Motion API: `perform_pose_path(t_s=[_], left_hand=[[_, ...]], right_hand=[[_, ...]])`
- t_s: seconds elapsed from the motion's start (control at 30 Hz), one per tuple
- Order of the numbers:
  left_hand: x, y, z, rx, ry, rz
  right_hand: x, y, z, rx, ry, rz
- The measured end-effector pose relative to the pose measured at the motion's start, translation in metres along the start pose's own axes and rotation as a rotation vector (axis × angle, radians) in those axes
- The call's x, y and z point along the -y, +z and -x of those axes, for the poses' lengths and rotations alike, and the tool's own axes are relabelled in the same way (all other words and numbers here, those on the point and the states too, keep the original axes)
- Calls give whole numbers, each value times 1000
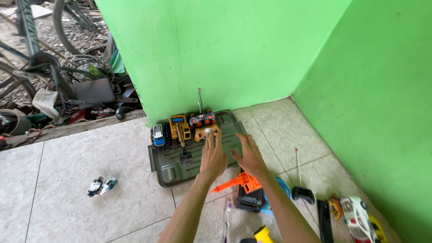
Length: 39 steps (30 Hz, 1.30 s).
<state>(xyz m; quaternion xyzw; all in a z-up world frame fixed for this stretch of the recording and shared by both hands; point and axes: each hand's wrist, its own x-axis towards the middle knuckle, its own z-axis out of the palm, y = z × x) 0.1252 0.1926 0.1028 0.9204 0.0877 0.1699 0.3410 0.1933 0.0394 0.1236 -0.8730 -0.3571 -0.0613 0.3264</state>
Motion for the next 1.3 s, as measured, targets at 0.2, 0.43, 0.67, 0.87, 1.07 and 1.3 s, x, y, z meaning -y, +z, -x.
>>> perform_pose_path(t_s=[0.2,0.43,0.67,0.87,1.07,1.3], left_hand=[[-18,-11,25,51,55,-31],[-33,-8,50,156,101,-12],[-42,10,69,332,123,-99],[-34,38,79,415,184,-157],[-21,73,94,509,204,-284],[-8,89,112,479,288,-438]], right_hand=[[25,-30,35,20,133,51],[45,-54,84,9,208,91],[47,-72,126,10,325,115],[31,-72,158,-33,305,199],[17,-57,185,2,456,168],[0,-27,207,67,464,213]])
